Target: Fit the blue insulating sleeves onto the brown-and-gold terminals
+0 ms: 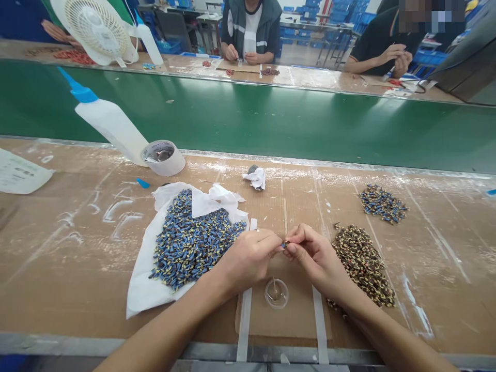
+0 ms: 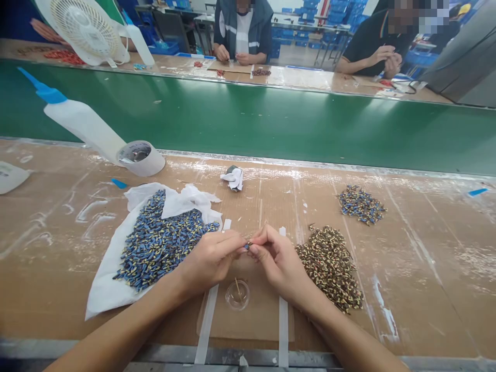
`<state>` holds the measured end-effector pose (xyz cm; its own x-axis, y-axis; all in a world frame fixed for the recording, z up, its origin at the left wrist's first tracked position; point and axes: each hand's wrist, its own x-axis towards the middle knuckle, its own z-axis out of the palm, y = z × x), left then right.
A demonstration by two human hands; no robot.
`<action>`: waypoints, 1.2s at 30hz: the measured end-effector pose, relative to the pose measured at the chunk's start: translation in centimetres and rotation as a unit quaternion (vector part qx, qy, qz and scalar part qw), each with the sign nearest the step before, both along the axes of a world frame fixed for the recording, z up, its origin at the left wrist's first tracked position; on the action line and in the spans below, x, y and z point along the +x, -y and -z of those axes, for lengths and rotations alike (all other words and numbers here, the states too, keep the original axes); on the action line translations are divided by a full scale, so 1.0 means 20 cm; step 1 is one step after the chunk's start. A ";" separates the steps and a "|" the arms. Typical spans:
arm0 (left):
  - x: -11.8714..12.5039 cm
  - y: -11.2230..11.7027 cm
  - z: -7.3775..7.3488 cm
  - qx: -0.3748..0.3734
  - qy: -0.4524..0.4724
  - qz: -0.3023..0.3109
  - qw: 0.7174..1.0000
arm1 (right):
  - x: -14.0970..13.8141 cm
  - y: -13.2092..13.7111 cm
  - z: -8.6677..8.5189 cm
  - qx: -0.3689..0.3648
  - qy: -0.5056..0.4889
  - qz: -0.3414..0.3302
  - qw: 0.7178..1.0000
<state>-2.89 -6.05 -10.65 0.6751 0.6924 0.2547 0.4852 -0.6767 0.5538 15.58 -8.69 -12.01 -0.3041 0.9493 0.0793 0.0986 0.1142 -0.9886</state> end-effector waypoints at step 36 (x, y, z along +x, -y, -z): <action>-0.45 -0.19 -0.21 -0.198 0.029 -0.182 0.963 | 0.63 -0.22 -0.07 0.115 0.246 0.404 0.874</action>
<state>-11.80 -2.18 -6.35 0.3622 0.9309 -0.0478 0.6103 -0.1980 0.7671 28.12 -4.36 -10.59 0.4064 0.8461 0.3450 0.6455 0.0014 -0.7638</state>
